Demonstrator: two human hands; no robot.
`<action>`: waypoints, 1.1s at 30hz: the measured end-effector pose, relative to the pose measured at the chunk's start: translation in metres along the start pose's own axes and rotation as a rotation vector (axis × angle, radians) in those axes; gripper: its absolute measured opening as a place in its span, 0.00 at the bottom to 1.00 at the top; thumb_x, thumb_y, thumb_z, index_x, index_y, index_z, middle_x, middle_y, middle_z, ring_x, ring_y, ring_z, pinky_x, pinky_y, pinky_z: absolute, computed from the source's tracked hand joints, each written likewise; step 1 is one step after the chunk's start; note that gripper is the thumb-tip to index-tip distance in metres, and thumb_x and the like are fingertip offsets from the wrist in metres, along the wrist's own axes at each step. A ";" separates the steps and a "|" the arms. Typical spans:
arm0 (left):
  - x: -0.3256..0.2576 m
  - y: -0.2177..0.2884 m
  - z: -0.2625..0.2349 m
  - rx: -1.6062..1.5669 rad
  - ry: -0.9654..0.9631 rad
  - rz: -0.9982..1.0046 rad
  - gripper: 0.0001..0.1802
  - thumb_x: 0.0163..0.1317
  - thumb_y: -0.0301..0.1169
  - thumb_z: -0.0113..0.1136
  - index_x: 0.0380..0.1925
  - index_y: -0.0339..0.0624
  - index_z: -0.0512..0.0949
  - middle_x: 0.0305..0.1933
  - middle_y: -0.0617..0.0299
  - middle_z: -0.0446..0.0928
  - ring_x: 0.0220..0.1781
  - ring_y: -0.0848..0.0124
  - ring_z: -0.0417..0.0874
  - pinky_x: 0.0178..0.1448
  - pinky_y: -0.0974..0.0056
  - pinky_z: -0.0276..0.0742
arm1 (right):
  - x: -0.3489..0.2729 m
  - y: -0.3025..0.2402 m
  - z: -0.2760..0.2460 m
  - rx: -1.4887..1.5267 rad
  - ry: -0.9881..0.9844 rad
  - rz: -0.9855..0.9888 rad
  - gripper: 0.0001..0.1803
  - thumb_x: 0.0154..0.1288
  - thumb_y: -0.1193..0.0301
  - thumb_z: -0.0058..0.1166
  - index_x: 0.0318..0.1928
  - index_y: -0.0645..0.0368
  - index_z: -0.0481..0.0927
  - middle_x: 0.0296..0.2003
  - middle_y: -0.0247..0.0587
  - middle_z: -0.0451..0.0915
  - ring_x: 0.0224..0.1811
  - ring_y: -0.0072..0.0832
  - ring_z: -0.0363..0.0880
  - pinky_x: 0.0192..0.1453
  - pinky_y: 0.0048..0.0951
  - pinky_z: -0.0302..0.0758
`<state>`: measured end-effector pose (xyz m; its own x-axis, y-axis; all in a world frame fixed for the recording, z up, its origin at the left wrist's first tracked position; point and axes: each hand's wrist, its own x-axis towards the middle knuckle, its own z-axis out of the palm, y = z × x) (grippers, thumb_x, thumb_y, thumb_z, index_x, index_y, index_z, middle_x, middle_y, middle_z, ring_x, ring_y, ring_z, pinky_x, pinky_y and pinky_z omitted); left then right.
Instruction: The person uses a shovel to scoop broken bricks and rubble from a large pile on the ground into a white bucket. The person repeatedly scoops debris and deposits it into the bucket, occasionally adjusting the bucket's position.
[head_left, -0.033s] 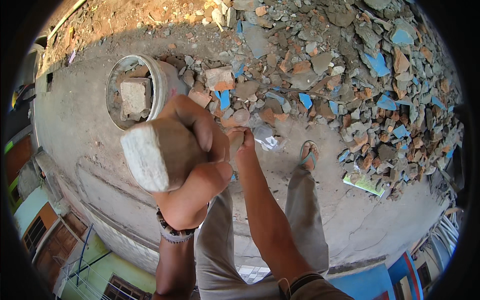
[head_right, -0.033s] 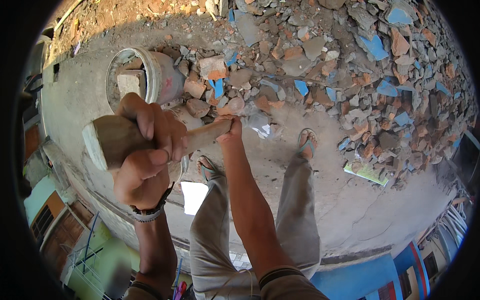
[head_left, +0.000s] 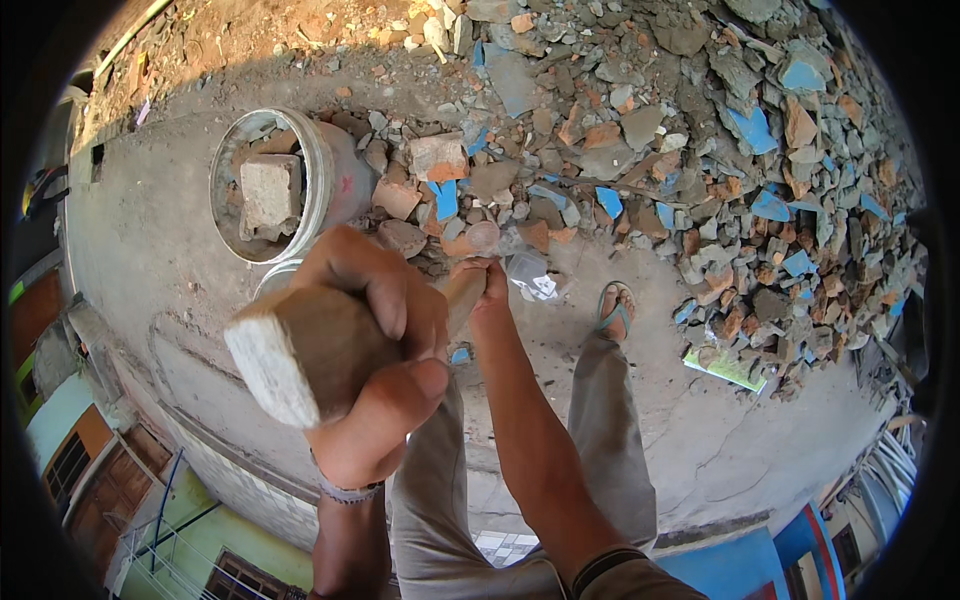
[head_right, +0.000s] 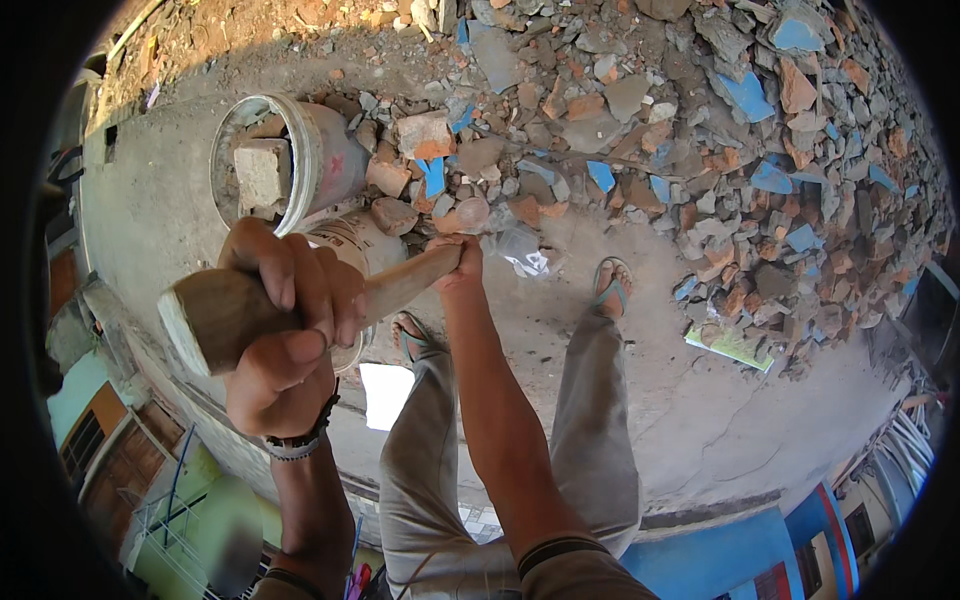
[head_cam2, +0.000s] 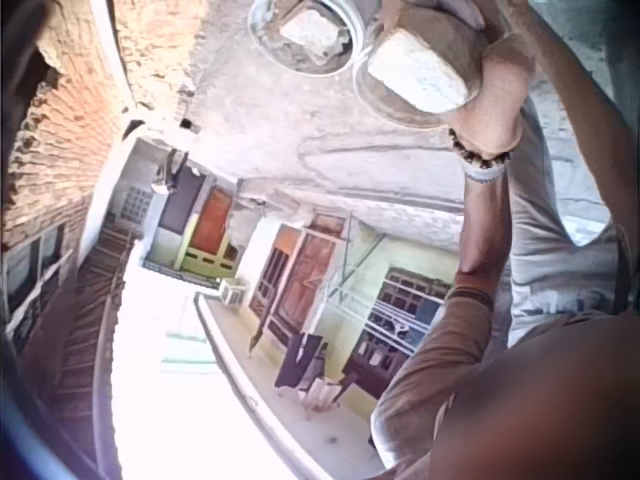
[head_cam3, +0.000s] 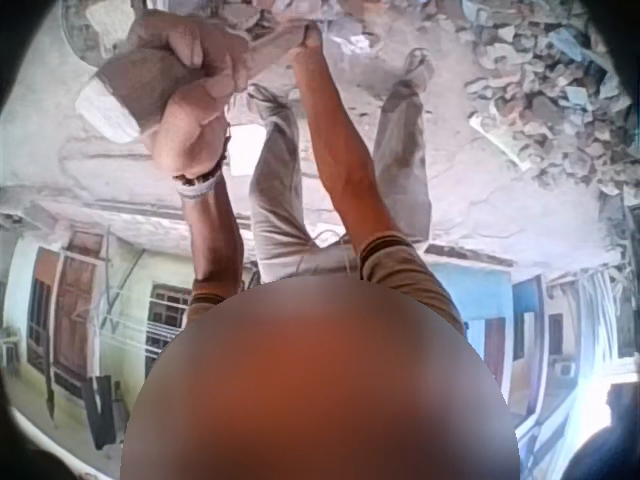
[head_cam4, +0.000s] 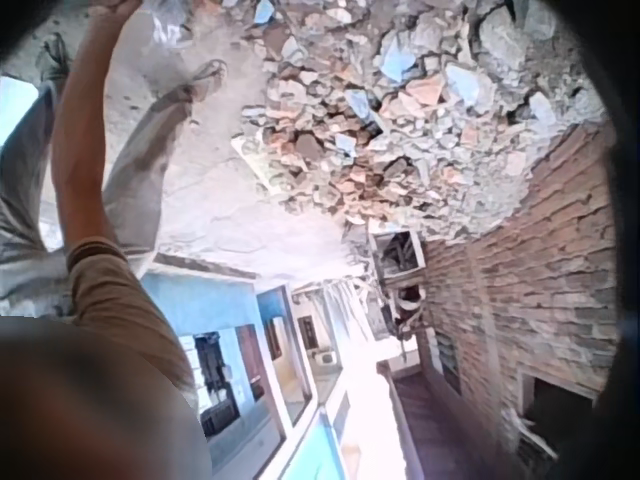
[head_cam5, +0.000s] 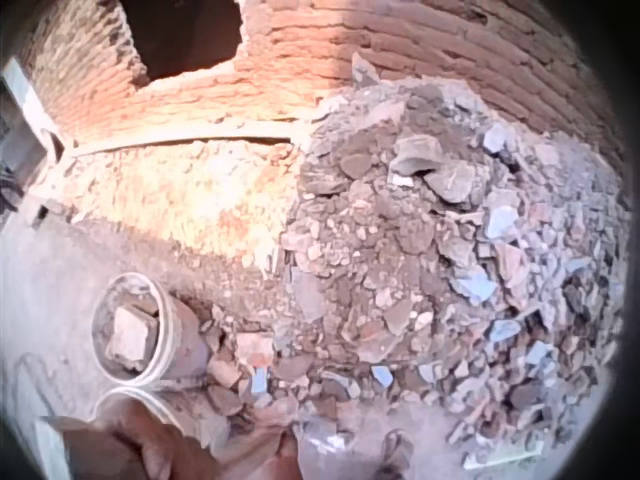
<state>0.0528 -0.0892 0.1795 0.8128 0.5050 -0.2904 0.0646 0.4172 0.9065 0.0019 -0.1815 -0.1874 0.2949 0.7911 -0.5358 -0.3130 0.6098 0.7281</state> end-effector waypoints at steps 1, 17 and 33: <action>-0.014 0.006 -0.004 -0.060 -0.026 0.007 0.20 0.40 0.27 0.65 0.30 0.42 0.63 0.22 0.63 0.66 0.25 0.74 0.67 0.32 0.69 0.62 | -0.011 0.006 0.001 0.027 0.063 -0.010 0.10 0.54 0.73 0.47 0.17 0.54 0.69 0.15 0.31 0.72 0.19 0.23 0.73 0.31 0.27 0.77; -0.230 0.260 -0.124 0.027 0.469 0.524 0.37 0.56 0.32 0.58 0.63 0.31 0.56 0.18 0.67 0.71 0.12 0.77 0.72 0.20 0.68 0.77 | -0.158 0.323 0.072 -0.265 0.325 -0.191 0.09 0.59 0.71 0.49 0.22 0.53 0.67 0.20 0.27 0.69 0.22 0.19 0.70 0.32 0.23 0.74; -0.386 0.267 -0.306 -0.311 0.425 0.855 0.31 0.45 0.20 0.54 0.53 0.17 0.63 0.12 0.68 0.65 0.06 0.82 0.63 0.13 0.80 0.67 | -0.198 0.429 -0.006 -0.570 0.446 -0.146 0.12 0.60 0.66 0.52 0.24 0.51 0.65 0.21 0.28 0.65 0.24 0.22 0.66 0.39 0.29 0.70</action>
<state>-0.4210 0.0585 0.4402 0.2379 0.9300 0.2802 -0.6480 -0.0630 0.7590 -0.1959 -0.0768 0.2284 0.0123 0.5701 -0.8215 -0.7551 0.5439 0.3662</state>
